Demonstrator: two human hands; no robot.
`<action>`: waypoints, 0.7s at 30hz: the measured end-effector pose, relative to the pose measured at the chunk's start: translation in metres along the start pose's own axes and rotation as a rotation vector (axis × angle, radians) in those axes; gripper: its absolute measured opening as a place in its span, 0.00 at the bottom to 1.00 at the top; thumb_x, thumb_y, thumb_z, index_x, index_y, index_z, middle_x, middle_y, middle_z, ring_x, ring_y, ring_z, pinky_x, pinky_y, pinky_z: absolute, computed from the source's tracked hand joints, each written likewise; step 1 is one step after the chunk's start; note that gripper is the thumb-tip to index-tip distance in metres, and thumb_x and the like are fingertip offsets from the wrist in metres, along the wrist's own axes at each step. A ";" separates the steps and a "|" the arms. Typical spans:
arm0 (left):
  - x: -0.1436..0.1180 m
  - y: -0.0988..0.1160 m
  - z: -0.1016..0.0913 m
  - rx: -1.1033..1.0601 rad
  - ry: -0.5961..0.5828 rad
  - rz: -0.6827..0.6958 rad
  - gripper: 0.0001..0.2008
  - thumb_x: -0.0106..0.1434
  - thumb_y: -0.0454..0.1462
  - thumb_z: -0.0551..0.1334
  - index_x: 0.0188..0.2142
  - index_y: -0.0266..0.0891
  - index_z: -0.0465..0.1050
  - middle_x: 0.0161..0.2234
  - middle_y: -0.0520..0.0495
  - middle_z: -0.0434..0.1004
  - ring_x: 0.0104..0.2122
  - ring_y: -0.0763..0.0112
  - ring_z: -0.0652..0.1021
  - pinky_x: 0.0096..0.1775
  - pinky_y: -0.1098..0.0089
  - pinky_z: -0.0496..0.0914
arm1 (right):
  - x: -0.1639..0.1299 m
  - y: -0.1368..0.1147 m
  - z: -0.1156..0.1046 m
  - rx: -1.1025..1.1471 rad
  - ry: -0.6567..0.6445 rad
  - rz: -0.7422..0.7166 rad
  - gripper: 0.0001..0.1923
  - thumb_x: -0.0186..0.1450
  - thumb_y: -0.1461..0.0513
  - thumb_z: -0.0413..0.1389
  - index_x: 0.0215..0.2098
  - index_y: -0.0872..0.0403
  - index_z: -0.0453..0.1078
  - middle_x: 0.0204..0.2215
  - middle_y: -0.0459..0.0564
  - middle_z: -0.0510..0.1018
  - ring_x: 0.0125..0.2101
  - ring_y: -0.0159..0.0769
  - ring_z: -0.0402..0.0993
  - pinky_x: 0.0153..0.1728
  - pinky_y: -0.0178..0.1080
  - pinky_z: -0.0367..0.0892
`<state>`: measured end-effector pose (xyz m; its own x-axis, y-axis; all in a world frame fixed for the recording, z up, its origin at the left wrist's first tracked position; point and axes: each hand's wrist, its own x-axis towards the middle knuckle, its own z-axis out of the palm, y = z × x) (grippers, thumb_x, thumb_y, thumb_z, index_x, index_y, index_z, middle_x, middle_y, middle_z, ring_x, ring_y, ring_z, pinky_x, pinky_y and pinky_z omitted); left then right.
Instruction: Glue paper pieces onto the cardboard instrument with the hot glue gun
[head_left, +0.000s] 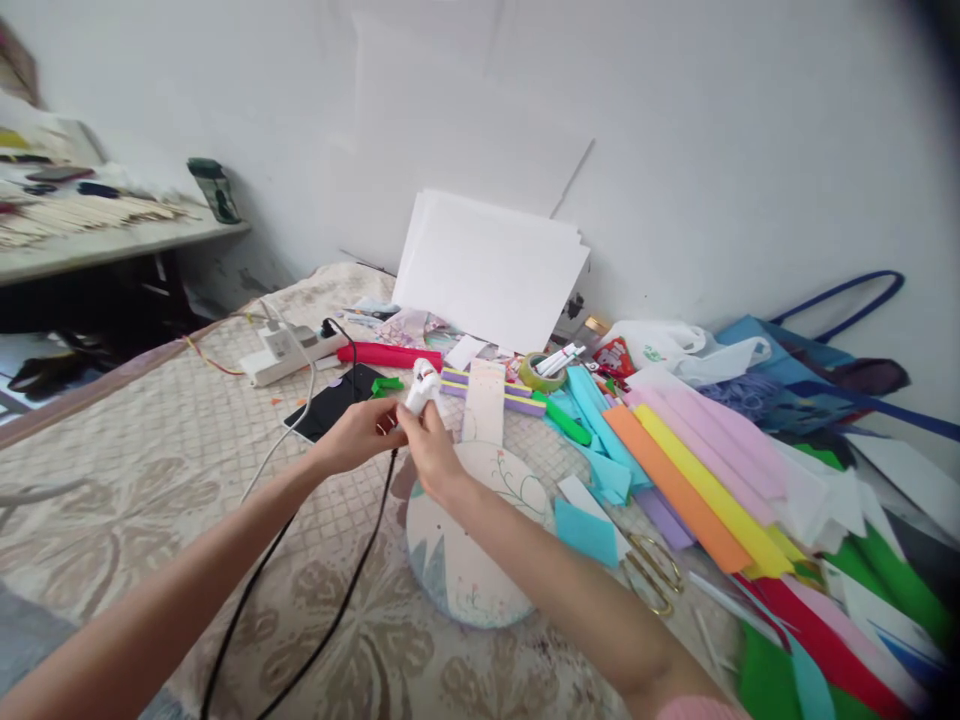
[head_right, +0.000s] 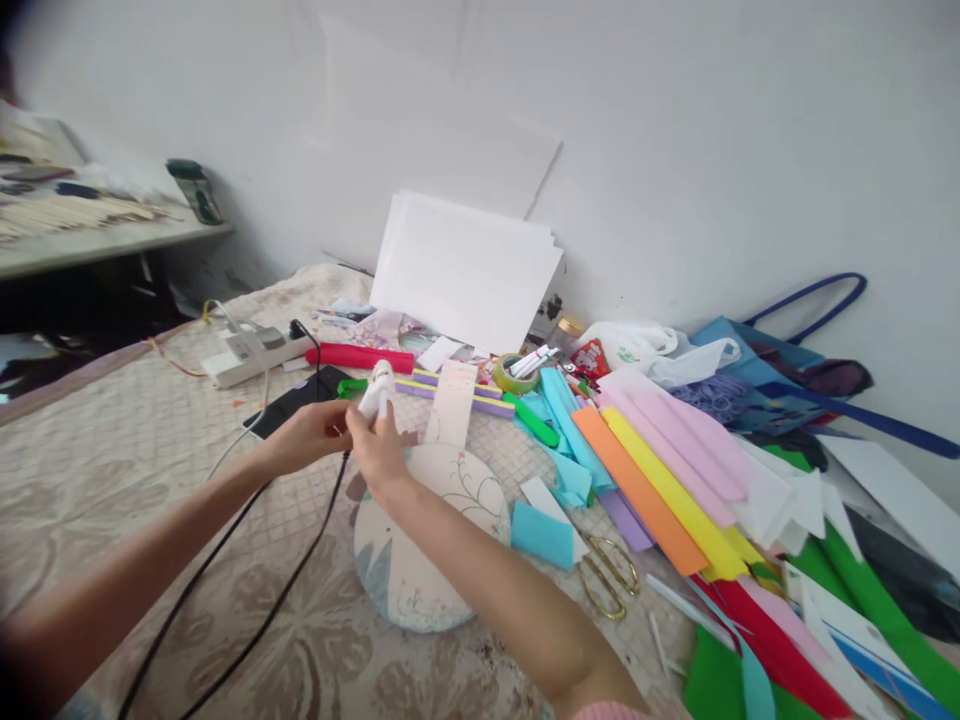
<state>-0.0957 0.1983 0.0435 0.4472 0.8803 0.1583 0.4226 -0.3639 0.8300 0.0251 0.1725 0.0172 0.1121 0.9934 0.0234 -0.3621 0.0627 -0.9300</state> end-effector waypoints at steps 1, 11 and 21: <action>-0.003 -0.004 -0.003 0.014 0.003 -0.007 0.10 0.52 0.43 0.62 0.29 0.38 0.73 0.22 0.53 0.70 0.24 0.72 0.70 0.26 0.74 0.63 | -0.002 -0.002 0.000 -0.022 -0.028 0.025 0.16 0.56 0.58 0.60 0.43 0.49 0.68 0.38 0.44 0.77 0.43 0.37 0.71 0.47 0.41 0.64; -0.029 -0.037 0.018 0.131 0.049 -0.065 0.14 0.58 0.46 0.58 0.32 0.38 0.74 0.26 0.52 0.73 0.25 0.71 0.71 0.28 0.72 0.64 | -0.059 -0.071 -0.073 -0.123 -0.089 0.156 0.15 0.58 0.58 0.60 0.43 0.49 0.71 0.49 0.49 0.73 0.49 0.39 0.71 0.50 0.45 0.63; -0.028 -0.031 0.031 0.274 0.175 -0.043 0.14 0.60 0.46 0.55 0.33 0.37 0.72 0.30 0.45 0.72 0.31 0.64 0.74 0.35 0.66 0.67 | -0.095 -0.108 -0.158 -0.132 0.174 0.066 0.13 0.57 0.56 0.62 0.38 0.51 0.73 0.43 0.50 0.76 0.42 0.41 0.74 0.40 0.43 0.68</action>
<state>-0.0968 0.1755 -0.0031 0.2920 0.9271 0.2350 0.6453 -0.3723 0.6670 0.1998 0.0562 0.0570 0.2538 0.9629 -0.0918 -0.2508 -0.0261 -0.9677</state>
